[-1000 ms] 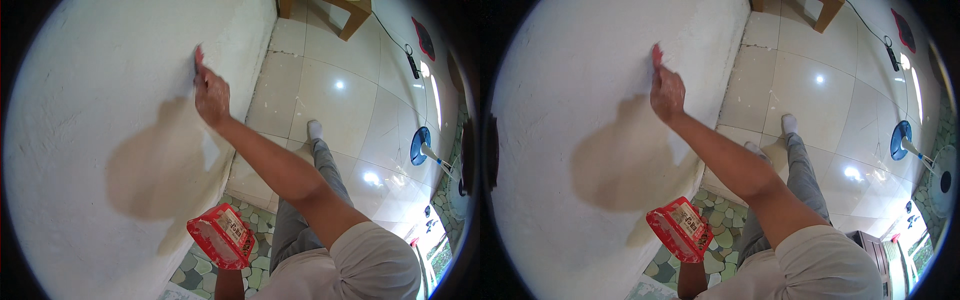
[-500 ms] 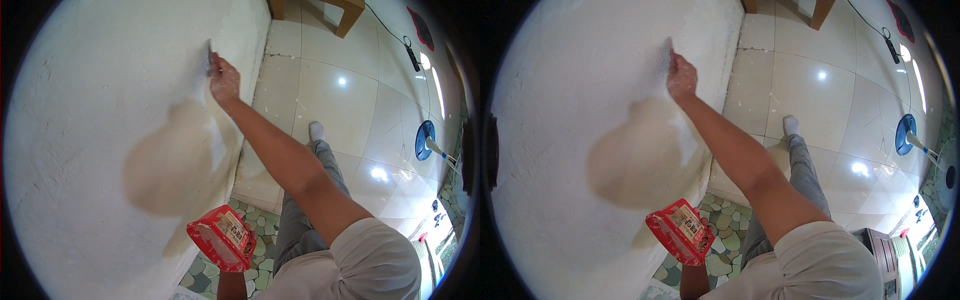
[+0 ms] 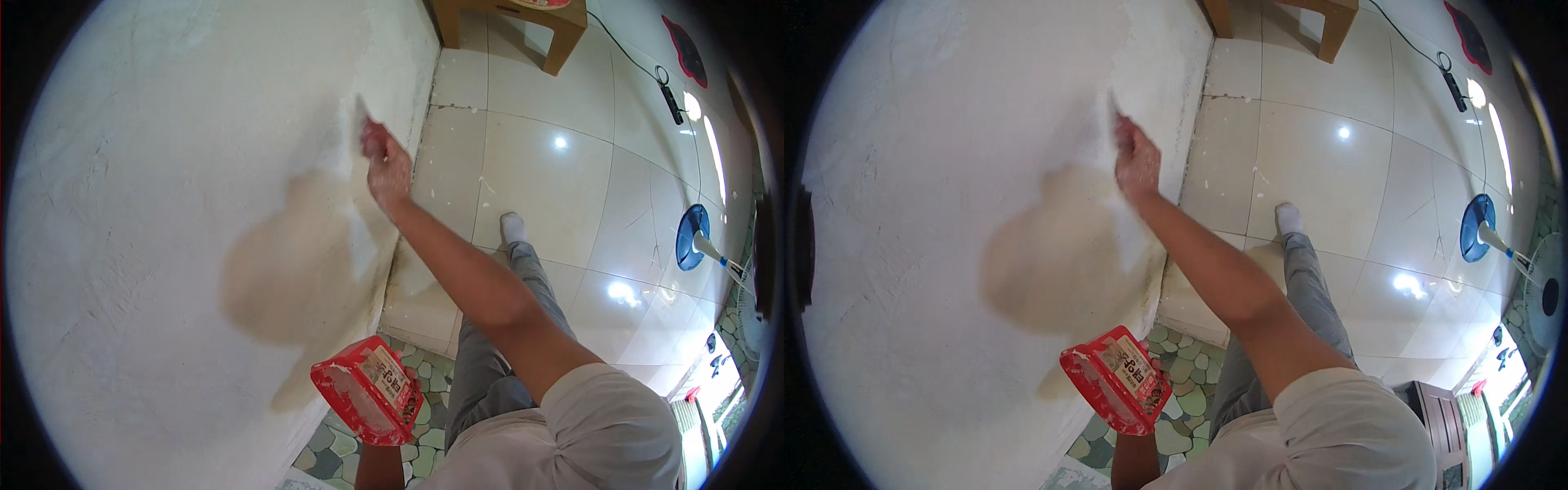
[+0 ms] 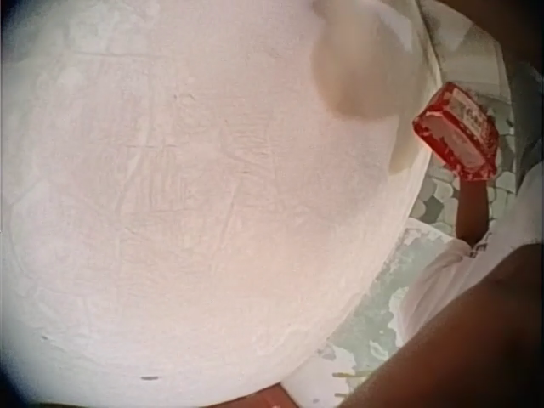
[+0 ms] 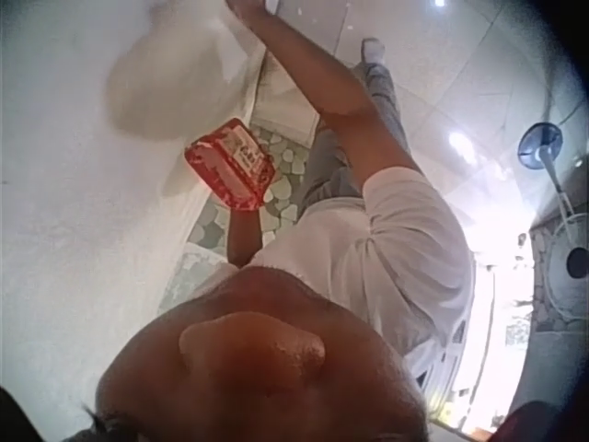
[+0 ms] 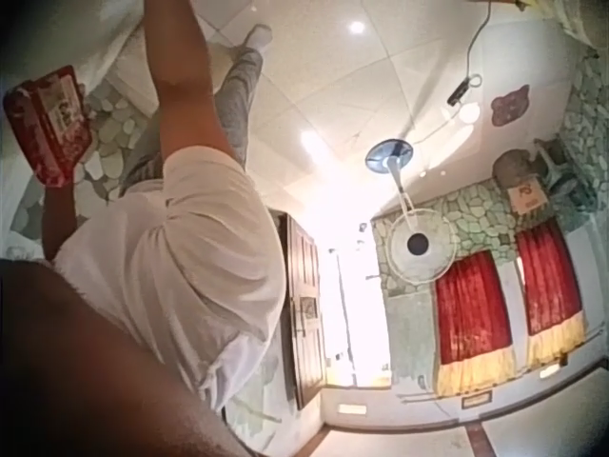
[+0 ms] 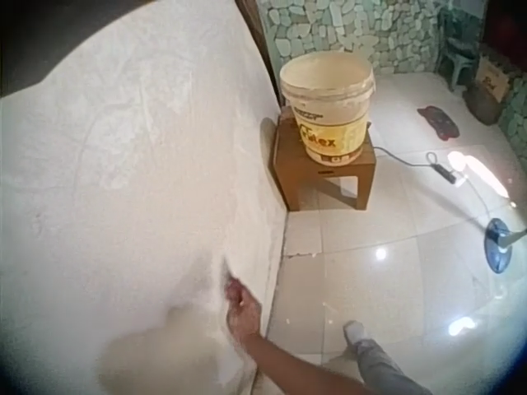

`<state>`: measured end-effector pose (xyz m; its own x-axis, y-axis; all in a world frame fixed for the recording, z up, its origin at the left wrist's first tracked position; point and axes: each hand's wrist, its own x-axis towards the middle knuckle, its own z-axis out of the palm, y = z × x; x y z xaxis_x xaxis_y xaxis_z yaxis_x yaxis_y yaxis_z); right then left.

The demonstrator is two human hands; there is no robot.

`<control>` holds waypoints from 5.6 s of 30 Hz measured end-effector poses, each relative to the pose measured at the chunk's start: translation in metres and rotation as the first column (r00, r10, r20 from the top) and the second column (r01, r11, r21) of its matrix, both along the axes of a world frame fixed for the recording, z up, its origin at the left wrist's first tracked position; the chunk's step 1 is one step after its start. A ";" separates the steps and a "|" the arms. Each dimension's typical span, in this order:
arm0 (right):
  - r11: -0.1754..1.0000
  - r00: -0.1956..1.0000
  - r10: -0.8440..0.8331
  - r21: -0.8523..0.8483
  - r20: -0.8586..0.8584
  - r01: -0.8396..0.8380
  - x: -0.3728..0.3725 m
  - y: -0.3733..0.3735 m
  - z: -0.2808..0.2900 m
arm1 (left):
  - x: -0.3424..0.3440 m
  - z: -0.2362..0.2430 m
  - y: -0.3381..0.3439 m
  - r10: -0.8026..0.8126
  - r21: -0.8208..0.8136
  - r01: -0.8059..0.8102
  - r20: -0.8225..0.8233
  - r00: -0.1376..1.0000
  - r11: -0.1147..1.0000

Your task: Applying putty to a wall using a putty knife.

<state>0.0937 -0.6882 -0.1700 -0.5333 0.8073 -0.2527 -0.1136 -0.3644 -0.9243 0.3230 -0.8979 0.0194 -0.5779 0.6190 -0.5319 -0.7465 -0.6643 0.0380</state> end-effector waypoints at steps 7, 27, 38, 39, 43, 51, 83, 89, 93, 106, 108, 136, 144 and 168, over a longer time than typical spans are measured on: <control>0.988 0.960 0.076 0.106 0.271 -0.108 -0.073 0.037 -0.016 | 0.012 -0.021 -0.022 -0.018 -0.028 0.019 0.012 1.000 0.999; 0.788 0.799 0.500 -0.208 -0.334 -0.579 0.189 0.075 0.267 | -0.009 -0.045 0.016 0.090 0.083 -0.067 -0.311 0.946 0.994; 0.100 0.315 0.873 0.495 0.373 -0.863 0.175 0.070 0.386 | -0.077 0.036 0.097 0.319 0.274 -0.194 -0.553 0.770 0.942; -0.035 0.276 0.806 0.509 0.523 -0.860 0.177 0.062 0.392 | -0.073 0.034 0.094 0.300 0.210 -0.219 -0.554 0.776 0.953; -0.110 0.354 0.761 0.647 0.543 -0.755 0.192 0.027 0.377 | -0.051 0.060 0.087 0.439 0.323 -0.300 -0.585 0.682 0.898; -0.031 0.289 0.824 0.548 0.488 -0.836 0.231 -0.037 0.379 | -0.021 0.071 0.031 0.565 0.509 -0.320 -0.456 0.687 0.799; -0.122 -0.025 0.953 -0.303 -0.303 -0.945 0.255 -0.230 0.335 | 0.085 0.053 -0.182 0.823 0.035 -0.906 -0.435 0.366 0.422; -0.331 -0.152 0.903 -0.426 -0.401 -0.842 0.244 -0.242 0.334 | 0.119 0.052 -0.177 0.868 0.015 -0.963 -0.437 0.235 0.268; -0.401 -0.208 0.884 -0.449 -0.419 -0.799 0.258 -0.267 0.324 | 0.136 0.061 -0.194 0.882 0.085 -0.958 -0.420 0.214 0.273; -0.145 0.082 0.927 -0.552 -0.366 -0.821 0.335 -0.368 0.286 | 0.243 -0.018 -0.316 0.819 -0.044 -0.919 -0.439 0.370 0.392; -0.081 0.179 0.906 -0.571 -0.383 -0.817 0.340 -0.378 0.271 | 0.260 -0.027 -0.338 0.749 0.075 -0.869 -0.547 0.375 0.489; 0.885 0.885 0.453 0.063 0.105 -0.461 0.184 -0.507 0.047 | 0.316 0.010 -0.379 0.711 -0.160 -0.733 -0.181 0.680 0.661; 0.899 0.894 0.431 -0.142 0.126 -0.414 0.223 -0.454 -0.023 | 0.306 0.003 -0.364 0.681 -0.129 -0.689 -0.107 0.724 0.713; 0.936 0.940 0.340 -0.102 0.001 -0.338 0.193 -0.454 -0.020 | 0.294 0.012 -0.349 0.668 0.001 -0.672 -0.107 0.737 0.741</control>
<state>0.2870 -1.1426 -0.1896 -0.7654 0.5500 -0.3340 0.0491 -0.4676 -0.8826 0.6171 -1.2466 0.0315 -0.8840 0.0347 -0.4662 -0.1006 -0.9880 0.1172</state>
